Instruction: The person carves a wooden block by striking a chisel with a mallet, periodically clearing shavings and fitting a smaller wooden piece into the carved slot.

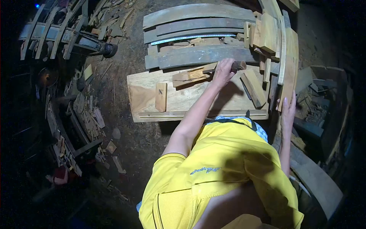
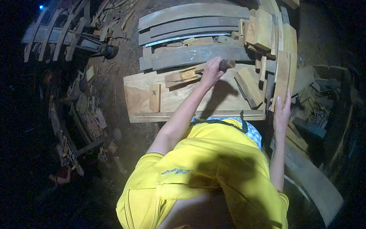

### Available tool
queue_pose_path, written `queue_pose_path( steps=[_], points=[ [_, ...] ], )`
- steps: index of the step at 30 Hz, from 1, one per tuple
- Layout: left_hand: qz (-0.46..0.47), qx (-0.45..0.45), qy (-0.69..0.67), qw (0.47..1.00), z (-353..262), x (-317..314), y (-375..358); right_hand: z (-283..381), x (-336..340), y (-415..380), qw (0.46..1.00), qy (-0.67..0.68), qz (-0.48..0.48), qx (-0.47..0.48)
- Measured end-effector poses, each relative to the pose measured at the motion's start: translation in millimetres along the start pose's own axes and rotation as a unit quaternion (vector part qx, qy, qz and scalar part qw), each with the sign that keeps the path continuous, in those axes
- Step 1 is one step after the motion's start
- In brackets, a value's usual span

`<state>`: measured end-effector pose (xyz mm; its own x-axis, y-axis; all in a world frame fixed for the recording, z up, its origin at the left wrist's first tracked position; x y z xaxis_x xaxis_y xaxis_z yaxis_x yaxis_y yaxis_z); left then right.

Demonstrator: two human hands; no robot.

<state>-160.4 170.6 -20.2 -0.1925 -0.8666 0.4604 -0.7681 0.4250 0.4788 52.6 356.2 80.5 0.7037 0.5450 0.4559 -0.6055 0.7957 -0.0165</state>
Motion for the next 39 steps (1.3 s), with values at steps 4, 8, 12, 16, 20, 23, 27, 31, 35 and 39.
queue_pose_path(
  steps=[4,8,12,16,20,23,27,31,35,39],
  points=[
    [0.017,0.004,0.020,1.000,0,-4,0,-6,-3,-1,0.999,0.038,-0.012,0.023],
    [0.012,0.001,0.030,0.999,-3,-6,-6,3,-36,-11,0.990,0.098,-0.105,0.009],
    [0.020,-0.014,0.033,0.999,-4,-8,-10,-18,-94,-26,0.970,-0.156,0.095,0.160],
    [0.022,-0.007,0.051,0.998,1,-13,-9,2,-63,-5,0.994,0.075,-0.013,-0.072],
    [0.025,-0.011,0.056,0.998,4,-18,-9,-7,-103,-7,0.961,-0.132,0.128,0.209],
    [0.024,-0.039,0.082,0.996,10,-20,-7,-12,-94,-8,0.985,-0.100,0.099,0.102],
    [0.037,-0.012,0.086,0.996,10,-20,-15,4,-76,-1,1.000,-0.009,-0.003,0.010],
    [0.055,-0.018,0.099,0.993,17,-22,-13,-48,-111,-3,0.970,-0.161,0.182,0.023],
    [0.048,-0.001,0.098,0.994,17,-16,-15,-13,-85,3,0.987,-0.065,0.047,0.139],
    [0.034,0.023,0.100,0.994,19,-16,-7,-26,-80,12,0.987,0.117,-0.011,-0.111]
  ],
)
Point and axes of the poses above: each hand's wrist, its own y-axis towards the middle knuckle, its own x-axis out of the back of the hand, z = x × y, the point moved 4 cm from there along y, towards the middle knuckle, and after that the axes turned 9 degrees about -z, right-handed, at the moved point
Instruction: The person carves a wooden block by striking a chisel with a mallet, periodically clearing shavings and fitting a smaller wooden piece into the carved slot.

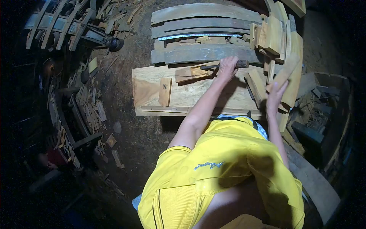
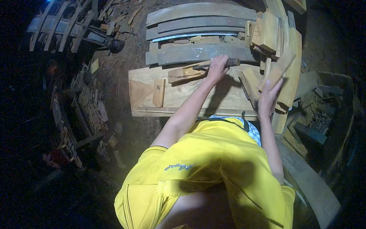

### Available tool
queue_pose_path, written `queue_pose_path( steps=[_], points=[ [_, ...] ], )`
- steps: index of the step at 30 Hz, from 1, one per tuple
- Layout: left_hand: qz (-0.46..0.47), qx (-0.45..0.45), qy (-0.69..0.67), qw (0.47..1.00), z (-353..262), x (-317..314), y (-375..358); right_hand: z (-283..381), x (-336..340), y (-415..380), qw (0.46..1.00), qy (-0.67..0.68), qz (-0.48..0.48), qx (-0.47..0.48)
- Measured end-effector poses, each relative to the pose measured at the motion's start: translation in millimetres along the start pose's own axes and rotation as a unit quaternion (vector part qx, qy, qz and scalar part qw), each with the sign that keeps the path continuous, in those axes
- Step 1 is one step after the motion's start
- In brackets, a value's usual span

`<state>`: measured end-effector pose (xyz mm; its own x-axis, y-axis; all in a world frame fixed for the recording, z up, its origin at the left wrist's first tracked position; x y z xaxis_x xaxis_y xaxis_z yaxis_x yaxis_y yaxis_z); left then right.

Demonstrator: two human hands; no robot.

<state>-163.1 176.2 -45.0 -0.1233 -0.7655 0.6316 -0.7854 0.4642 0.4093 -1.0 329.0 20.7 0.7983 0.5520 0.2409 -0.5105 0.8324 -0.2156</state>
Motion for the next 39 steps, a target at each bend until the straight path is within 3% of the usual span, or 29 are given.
queue_pose_path(
  steps=[1,2,3,5,7,8,9,10,11,12,15,17,19,20,22,23,25,26,27,28,31,32,33,34,35,36,37,38,39],
  points=[
    [0.001,0.005,0.005,1.000,1,-2,2,-16,-12,7,0.969,-0.139,0.086,0.184],
    [0.003,0.000,0.004,1.000,3,-3,2,-14,-27,0,0.879,-0.270,0.165,0.357],
    [0.002,-0.005,0.014,1.000,3,-4,0,-30,-25,-8,0.930,-0.257,0.168,0.203],
    [-0.005,-0.008,0.023,1.000,3,-6,6,-34,-22,8,0.911,-0.258,0.110,0.302],
    [-0.003,0.007,0.026,1.000,2,-3,1,14,-17,-6,0.993,-0.089,0.076,0.015],
    [-0.001,0.011,0.029,1.000,3,-3,-4,5,-15,4,0.995,-0.054,0.026,0.075],
    [-0.008,0.016,0.031,0.999,3,-5,-3,1,-19,2,0.997,-0.056,0.000,0.058],
    [-0.016,0.017,0.032,0.999,3,-6,2,-2,-29,1,0.963,-0.189,0.077,0.175],
    [-0.018,0.013,0.031,0.999,8,-8,4,-12,-39,-2,0.893,-0.316,0.150,0.285],
    [-0.011,0.017,0.052,0.998,14,-9,1,-28,-41,-4,0.911,-0.314,0.171,0.204],
    [-0.029,0.011,0.065,0.997,14,-6,0,-15,-34,0,0.934,-0.220,0.135,0.247],
    [-0.059,0.013,0.048,0.997,12,5,-1,-11,-19,10,0.964,-0.177,0.099,0.173],
    [-0.103,0.019,0.030,0.994,20,20,0,22,-13,-1,0.988,-0.138,0.072,-0.016],
    [-0.148,0.026,0.010,0.989,24,31,0,11,-7,9,0.988,-0.138,0.070,-0.015],
    [-0.232,0.045,-0.051,0.970,25,72,-2,-11,9,32,0.968,-0.212,0.050,0.123],
    [-0.230,0.093,-0.036,0.968,27,95,-10,-10,9,30,0.968,-0.213,0.050,0.122],
    [-0.311,0.150,-0.041,0.938,42,131,-38,7,1,16,0.927,-0.281,0.078,0.236],
    [-0.323,0.214,-0.102,0.916,46,150,-52,11,-11,6,0.930,-0.253,0.088,0.251],
    [-0.316,0.346,-0.268,0.841,68,153,-72,37,-26,-16,0.928,-0.287,0.120,0.207],
    [-0.355,0.377,-0.255,0.817,70,169,-86,39,-42,-24,0.921,-0.304,0.174,0.170],
    [-0.439,0.430,-0.323,0.720,111,169,-136,98,-105,-92,0.827,-0.310,0.337,0.327],
    [-0.476,0.407,-0.347,0.698,112,167,-145,100,-129,-115,0.782,-0.299,0.399,0.374],
    [-0.498,0.400,-0.408,0.652,115,163,-153,112,-158,-147,0.734,-0.336,0.464,0.365],
    [-0.488,0.457,-0.398,0.629,108,164,-157,152,-167,-184,0.685,-0.303,0.558,0.358],
    [-0.475,0.512,-0.387,0.603,101,163,-161,164,-182,-225,0.676,-0.127,0.488,0.537],
    [-0.520,0.438,-0.449,0.580,117,155,-168,155,-186,-258,0.564,-0.197,0.545,0.588],
    [-0.520,0.438,-0.450,0.579,125,149,-173,148,-189,-298,0.592,-0.137,0.519,0.601],
    [-0.530,0.404,-0.457,0.589,126,148,-173,143,-195,-328,0.501,-0.128,0.571,0.637],
    [-0.540,0.370,-0.464,0.596,126,147,-173,138,-191,-349,0.496,-0.053,0.532,0.684]
  ],
)
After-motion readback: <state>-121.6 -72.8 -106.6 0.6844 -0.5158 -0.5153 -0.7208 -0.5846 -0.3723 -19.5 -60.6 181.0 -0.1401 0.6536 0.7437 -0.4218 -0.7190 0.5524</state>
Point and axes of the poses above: each hand's wrist, its own y-axis towards the middle knuckle, its own x-axis out of the back of the hand, z = x × y, the point moved 4 cm from there along y, towards the middle knuckle, and after that the axes turned 9 degrees about -z, right-handed, at the moved point
